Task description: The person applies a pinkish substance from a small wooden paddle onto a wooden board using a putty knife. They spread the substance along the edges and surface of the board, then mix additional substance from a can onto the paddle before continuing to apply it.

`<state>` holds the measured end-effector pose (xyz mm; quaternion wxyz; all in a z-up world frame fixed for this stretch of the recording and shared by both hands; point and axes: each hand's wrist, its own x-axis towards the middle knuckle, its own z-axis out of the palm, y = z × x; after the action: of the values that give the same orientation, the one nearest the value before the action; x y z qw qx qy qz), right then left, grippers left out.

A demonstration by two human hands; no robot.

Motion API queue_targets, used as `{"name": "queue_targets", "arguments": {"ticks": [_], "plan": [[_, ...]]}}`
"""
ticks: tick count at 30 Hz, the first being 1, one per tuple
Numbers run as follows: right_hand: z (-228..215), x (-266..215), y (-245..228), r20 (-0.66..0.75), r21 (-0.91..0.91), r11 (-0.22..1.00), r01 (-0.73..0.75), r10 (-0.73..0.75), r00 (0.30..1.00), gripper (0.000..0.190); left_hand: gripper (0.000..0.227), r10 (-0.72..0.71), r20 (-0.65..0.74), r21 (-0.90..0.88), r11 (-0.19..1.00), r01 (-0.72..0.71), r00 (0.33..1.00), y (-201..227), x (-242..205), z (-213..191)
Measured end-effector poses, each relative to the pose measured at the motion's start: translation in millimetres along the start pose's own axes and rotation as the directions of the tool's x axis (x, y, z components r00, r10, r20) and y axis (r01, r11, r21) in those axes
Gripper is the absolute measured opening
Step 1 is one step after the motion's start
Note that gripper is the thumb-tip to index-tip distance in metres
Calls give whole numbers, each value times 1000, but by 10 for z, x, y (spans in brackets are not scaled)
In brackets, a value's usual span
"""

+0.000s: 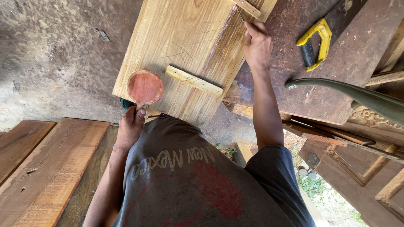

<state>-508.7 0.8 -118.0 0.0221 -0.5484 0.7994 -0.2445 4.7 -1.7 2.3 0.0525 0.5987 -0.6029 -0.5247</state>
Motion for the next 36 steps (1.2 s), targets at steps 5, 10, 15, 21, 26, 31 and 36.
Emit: {"name": "queue_targets", "arguments": {"ticks": [5,10,15,21,26,31,36], "plan": [[56,-5,12,22,47,999,-13,12,1000,32,41,-65,26,23,998,64,998,36,17,-6],[-11,49,29,113,102,995,4,-16,994,29,38,-39,28,44,998,38,999,90,26,5],[-174,-8,-48,232,131,991,-36,5,973,24,40,-55,30,127,991,50,998,142,28,-8],[-289,-187,-225,334,126,991,-34,-10,942,25,40,18,28,199,980,-23,999,90,34,1],[-320,-332,-363,314,106,992,63,-93,945,30,41,69,41,155,985,-75,997,17,68,35],[-357,-471,-557,356,106,994,33,-69,932,24,39,75,47,168,982,-82,996,5,61,51],[-398,-616,-730,380,73,996,54,-78,922,28,40,96,44,220,970,-104,994,28,51,38]]}}
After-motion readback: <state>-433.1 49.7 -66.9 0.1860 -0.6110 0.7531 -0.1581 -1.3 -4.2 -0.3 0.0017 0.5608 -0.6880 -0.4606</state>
